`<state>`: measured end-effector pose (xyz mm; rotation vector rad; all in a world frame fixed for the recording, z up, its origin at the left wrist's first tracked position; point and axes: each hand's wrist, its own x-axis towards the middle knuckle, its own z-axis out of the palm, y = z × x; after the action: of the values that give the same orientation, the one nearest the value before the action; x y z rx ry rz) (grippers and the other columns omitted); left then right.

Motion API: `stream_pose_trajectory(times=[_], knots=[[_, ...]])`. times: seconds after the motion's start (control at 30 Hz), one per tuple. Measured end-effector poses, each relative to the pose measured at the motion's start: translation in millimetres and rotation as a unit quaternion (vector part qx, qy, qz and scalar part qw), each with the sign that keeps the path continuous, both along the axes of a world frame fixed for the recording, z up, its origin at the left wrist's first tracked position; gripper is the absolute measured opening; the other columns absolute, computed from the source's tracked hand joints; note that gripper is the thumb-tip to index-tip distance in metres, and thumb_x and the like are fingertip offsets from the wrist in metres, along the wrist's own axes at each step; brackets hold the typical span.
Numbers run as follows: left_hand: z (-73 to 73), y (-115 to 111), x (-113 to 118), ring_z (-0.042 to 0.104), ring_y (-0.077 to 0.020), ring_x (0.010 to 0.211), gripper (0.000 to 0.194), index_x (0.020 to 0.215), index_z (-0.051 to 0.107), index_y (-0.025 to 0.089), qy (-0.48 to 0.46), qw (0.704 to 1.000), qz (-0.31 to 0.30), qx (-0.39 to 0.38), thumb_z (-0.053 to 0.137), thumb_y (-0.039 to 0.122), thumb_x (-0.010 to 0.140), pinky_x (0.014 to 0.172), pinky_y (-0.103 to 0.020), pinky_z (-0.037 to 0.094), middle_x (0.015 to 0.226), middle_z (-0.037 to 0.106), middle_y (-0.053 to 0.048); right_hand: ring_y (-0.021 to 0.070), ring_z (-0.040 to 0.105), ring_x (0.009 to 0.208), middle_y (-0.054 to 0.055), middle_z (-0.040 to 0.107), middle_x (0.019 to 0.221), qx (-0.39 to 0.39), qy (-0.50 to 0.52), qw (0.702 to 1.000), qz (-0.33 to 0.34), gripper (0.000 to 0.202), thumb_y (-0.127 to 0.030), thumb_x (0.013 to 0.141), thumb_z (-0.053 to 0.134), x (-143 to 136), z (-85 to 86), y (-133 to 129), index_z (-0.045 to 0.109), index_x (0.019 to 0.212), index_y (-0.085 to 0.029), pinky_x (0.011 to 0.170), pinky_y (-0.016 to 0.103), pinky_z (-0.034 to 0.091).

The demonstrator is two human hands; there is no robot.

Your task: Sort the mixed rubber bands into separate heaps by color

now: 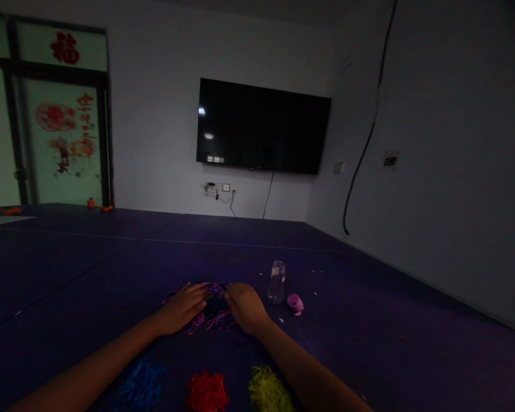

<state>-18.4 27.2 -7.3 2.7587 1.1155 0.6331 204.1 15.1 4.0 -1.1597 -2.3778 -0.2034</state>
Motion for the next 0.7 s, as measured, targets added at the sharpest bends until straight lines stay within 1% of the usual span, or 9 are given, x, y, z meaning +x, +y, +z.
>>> stream_pose_trajectory(times=[0.1,0.17,0.27,0.37,0.43,0.53,0.63,0.7], knots=[[2.6,-2.2,0.1,0.033,-0.0199,0.126,0.035,0.12,0.049,0.03,-0.004,1.0,-0.018,0.006,0.029,0.036,0.093,0.105,-0.049,0.016,0.125,0.053,-0.001,0.0196,0.053,0.097,0.008,0.061,0.101,0.0,0.013,1.0,-0.016,0.027,-0.016,0.088,0.033,0.2,-2.2,2.0,0.056,0.102,-0.017,0.085,0.033,0.035],[3.3,-2.8,0.4,0.032,-0.0207,0.126,0.036,0.122,0.048,0.029,0.001,1.0,-0.015,0.012,0.028,0.037,0.093,0.105,-0.048,0.017,0.13,0.049,-0.002,0.0198,0.052,0.1,0.008,0.06,0.106,-0.009,0.013,1.0,-0.015,0.031,-0.011,0.083,0.036,0.3,-3.5,3.2,0.055,0.107,-0.018,0.087,0.032,0.035],[2.9,-2.4,1.3,0.026,-0.0234,0.129,0.04,0.129,0.039,0.03,0.021,1.0,-0.002,0.008,0.028,0.041,0.092,0.104,-0.048,0.019,0.137,0.04,-0.002,0.0197,0.05,0.104,0.007,0.058,0.112,-0.025,-0.003,1.0,-0.01,0.04,-0.006,0.077,0.039,0.2,-4.1,4.0,0.054,0.111,-0.018,0.09,0.032,0.034],[3.0,-2.1,2.5,0.021,-0.0251,0.131,0.043,0.133,0.031,0.033,0.041,0.999,0.009,-0.007,0.027,0.044,0.092,0.104,-0.051,0.017,0.139,0.037,0.0,0.0197,0.048,0.108,0.007,0.057,0.115,-0.034,-0.017,0.999,-0.005,0.044,-0.006,0.075,0.039,-0.1,-3.5,3.6,0.053,0.114,-0.018,0.092,0.032,0.033],[3.9,-2.6,3.0,0.022,-0.0252,0.131,0.043,0.132,0.033,0.033,0.042,0.999,0.014,-0.013,0.025,0.044,0.092,0.104,-0.052,0.016,0.137,0.04,0.0,0.0194,0.047,0.109,0.007,0.056,0.117,-0.036,-0.019,0.999,-0.002,0.045,-0.007,0.075,0.039,-0.2,-3.3,3.4,0.053,0.116,-0.018,0.093,0.032,0.033],[6.2,-4.7,3.2,0.028,-0.0235,0.128,0.041,0.126,0.043,0.03,0.025,1.0,0.003,-0.011,0.025,0.044,0.092,0.105,-0.052,0.014,0.131,0.048,-0.001,0.019,0.046,0.11,0.007,0.055,0.118,-0.035,-0.017,0.999,0.008,0.043,-0.008,0.075,0.039,0.1,-4.4,4.1,0.054,0.114,-0.018,0.092,0.031,0.033],[7.8,-7.9,3.1,0.035,-0.0213,0.124,0.04,0.121,0.05,0.028,-0.006,1.0,-0.013,-0.004,0.026,0.042,0.092,0.106,-0.049,0.015,0.125,0.053,-0.001,0.0187,0.047,0.11,0.008,0.055,0.118,-0.03,-0.015,0.999,0.016,0.041,-0.008,0.076,0.039,0.9,-6.0,5.3,0.055,0.112,-0.018,0.092,0.031,0.034],[7.8,-9.7,2.9,0.039,-0.02,0.121,0.04,0.12,0.051,0.027,-0.032,0.999,-0.019,0.002,0.026,0.041,0.092,0.106,-0.045,0.017,0.123,0.054,-0.001,0.0185,0.047,0.109,0.008,0.055,0.118,-0.026,-0.016,0.999,0.026,0.042,-0.008,0.076,0.039,1.5,-6.3,5.2,0.054,0.114,-0.018,0.092,0.031,0.034]])
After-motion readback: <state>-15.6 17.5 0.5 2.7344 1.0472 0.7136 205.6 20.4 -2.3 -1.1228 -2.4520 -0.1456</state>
